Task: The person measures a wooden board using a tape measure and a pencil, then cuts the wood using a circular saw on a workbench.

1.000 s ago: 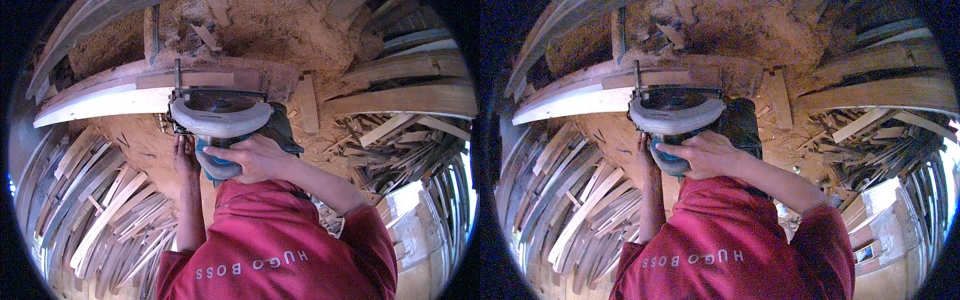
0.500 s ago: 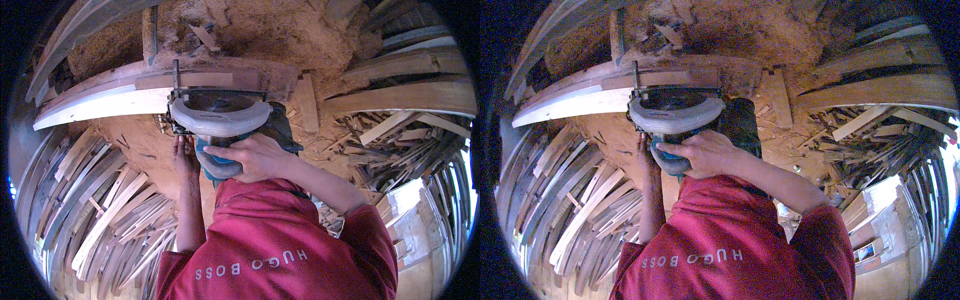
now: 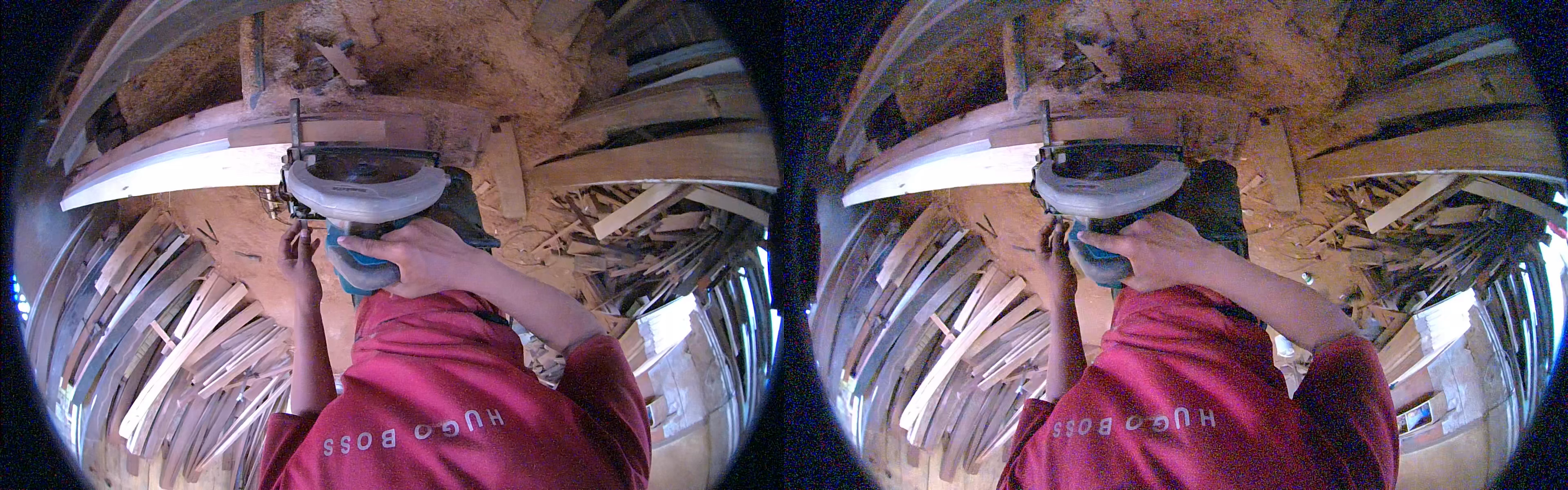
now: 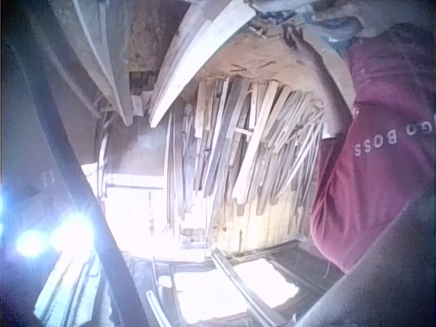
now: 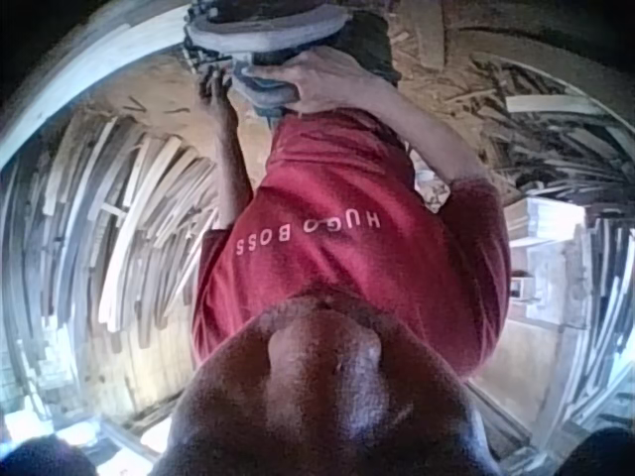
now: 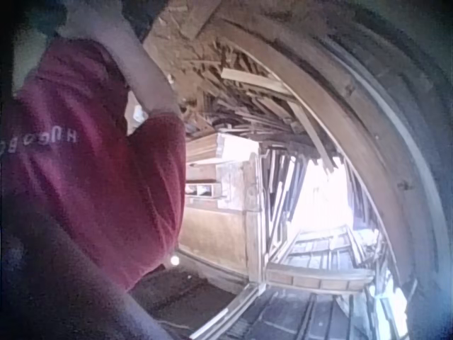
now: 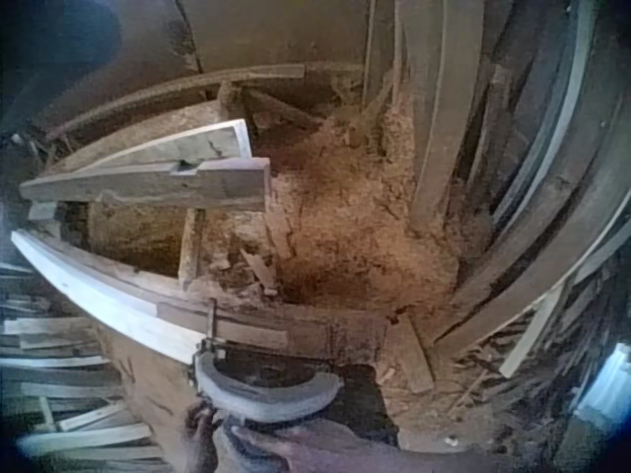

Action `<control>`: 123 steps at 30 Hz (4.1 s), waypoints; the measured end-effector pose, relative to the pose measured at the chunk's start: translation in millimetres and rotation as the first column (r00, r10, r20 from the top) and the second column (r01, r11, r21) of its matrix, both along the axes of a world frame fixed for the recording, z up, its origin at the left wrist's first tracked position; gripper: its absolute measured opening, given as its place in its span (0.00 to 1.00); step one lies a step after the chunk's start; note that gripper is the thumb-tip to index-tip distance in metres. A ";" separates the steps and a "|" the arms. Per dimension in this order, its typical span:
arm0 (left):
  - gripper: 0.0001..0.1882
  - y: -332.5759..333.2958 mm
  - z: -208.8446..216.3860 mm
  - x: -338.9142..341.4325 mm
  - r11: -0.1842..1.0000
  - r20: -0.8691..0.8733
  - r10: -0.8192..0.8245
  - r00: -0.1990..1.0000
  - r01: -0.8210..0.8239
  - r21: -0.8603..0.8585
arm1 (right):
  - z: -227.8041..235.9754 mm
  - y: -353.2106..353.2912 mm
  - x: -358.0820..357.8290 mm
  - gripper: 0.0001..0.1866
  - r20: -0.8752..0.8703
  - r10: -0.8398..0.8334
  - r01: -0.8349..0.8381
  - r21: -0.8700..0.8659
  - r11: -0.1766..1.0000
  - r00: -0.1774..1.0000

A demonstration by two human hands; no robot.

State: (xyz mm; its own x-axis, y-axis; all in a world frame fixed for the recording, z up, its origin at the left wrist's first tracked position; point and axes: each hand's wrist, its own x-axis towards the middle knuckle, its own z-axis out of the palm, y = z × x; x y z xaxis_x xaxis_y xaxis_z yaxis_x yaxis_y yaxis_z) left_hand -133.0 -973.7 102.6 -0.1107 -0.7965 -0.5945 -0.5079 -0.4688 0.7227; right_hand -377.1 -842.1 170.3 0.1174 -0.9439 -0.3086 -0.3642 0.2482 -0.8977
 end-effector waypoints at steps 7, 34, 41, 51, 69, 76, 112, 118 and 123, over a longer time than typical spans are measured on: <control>0.15 -15.4 5.1 -9.4 0.954 0.248 -0.151 0.957 0.207 -0.217 | 4.9 -1.8 -4.5 0.45 0.016 -0.012 0.012 -0.002 1.000 1.000; 0.18 -38.8 25.8 -26.5 0.717 0.375 -0.527 0.763 0.636 -0.286 | 6.3 -4.8 -9.6 0.42 0.051 0.020 -0.022 0.056 0.998 0.998; 0.16 -45.1 16.3 -15.9 0.454 0.498 -0.591 0.635 0.772 -0.445 | 6.1 -2.8 -8.1 0.41 0.054 0.015 -0.018 0.058 0.998 0.998; 0.23 -24.0 22.9 -45.0 0.851 0.601 -0.270 0.752 0.478 -0.215 | 3.5 -2.9 -7.5 0.44 0.047 0.018 -0.019 0.019 1.000 0.999; 0.11 -34.1 11.1 -26.7 0.628 0.487 -0.514 0.706 0.697 -0.347 | 1.7 -3.4 -6.0 0.43 0.038 0.001 -0.001 0.009 1.000 0.999; 0.12 -17.5 16.2 -37.3 0.719 0.451 -0.405 0.795 0.582 -0.380 | -0.2 -0.7 -8.3 0.43 0.021 -0.005 0.005 -0.021 1.000 1.000; 0.19 32.3 64.6 -60.0 0.274 -0.424 0.714 0.557 0.335 0.901 | 111.0 94.4 -28.9 0.54 -0.560 0.091 -0.254 -0.222 0.941 0.824; 0.19 27.5 78.1 -46.6 0.371 -0.385 0.603 0.699 0.181 0.911 | 104.0 100.6 -16.9 0.54 -0.574 0.060 -0.286 -0.313 0.906 0.817; 0.17 -1.4 99.2 -42.3 0.586 -0.275 0.175 0.945 0.125 0.801 | 104.5 93.0 -14.7 0.51 -0.544 0.121 -0.326 -0.298 0.897 0.830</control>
